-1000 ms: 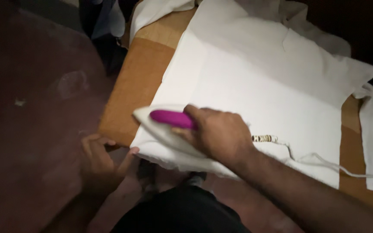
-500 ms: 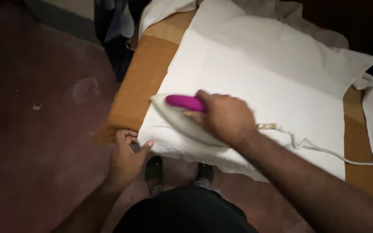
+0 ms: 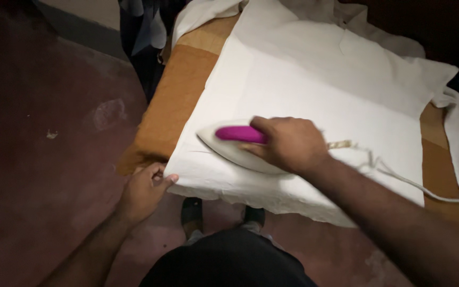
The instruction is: The person buttons a white long-sleeved shirt laid on a wooden table, then irons the front placket and body using a pink and white electric iron. They repeatedly smooth the fabric with their hands and reposition the shirt to continue ironing different sections of the front.
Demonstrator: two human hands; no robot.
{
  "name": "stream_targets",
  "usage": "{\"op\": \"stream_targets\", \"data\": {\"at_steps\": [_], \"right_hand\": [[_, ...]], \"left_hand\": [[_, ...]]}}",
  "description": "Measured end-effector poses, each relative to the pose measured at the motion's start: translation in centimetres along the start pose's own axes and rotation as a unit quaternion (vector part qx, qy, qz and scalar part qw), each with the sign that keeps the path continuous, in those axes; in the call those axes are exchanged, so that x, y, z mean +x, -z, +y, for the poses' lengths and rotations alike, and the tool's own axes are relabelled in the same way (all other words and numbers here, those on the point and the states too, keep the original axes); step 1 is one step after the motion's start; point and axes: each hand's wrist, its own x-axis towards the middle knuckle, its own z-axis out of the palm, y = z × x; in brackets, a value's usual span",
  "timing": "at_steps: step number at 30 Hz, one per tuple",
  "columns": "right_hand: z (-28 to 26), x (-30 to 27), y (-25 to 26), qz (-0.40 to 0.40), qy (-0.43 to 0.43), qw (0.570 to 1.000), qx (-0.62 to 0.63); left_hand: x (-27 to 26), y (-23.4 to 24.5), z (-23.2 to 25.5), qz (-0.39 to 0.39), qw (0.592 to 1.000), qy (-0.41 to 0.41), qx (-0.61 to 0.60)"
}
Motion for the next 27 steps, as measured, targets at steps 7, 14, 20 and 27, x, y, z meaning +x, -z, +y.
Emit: {"op": "stream_targets", "data": {"at_steps": [7, 14, 20, 27], "right_hand": [[1.0, -1.4, 0.0, 0.006, 0.029, 1.0, -0.004], [-0.2, -0.5, 0.6, -0.014, -0.047, 0.999, 0.009], [-0.6, -0.1, 0.8, 0.032, 0.104, 0.994, 0.021], [-2.2, 0.7, 2.1, -0.009, 0.044, 0.998, 0.031]], "left_hand": [[0.0, -0.2, 0.4, -0.03, 0.998, 0.047, -0.006], [0.4, -0.6, -0.5, 0.01, 1.0, -0.001, -0.012], [0.2, -0.6, 0.4, -0.028, 0.997, 0.065, -0.018], [0.6, -0.8, -0.4, 0.004, 1.0, 0.015, -0.004]]}}
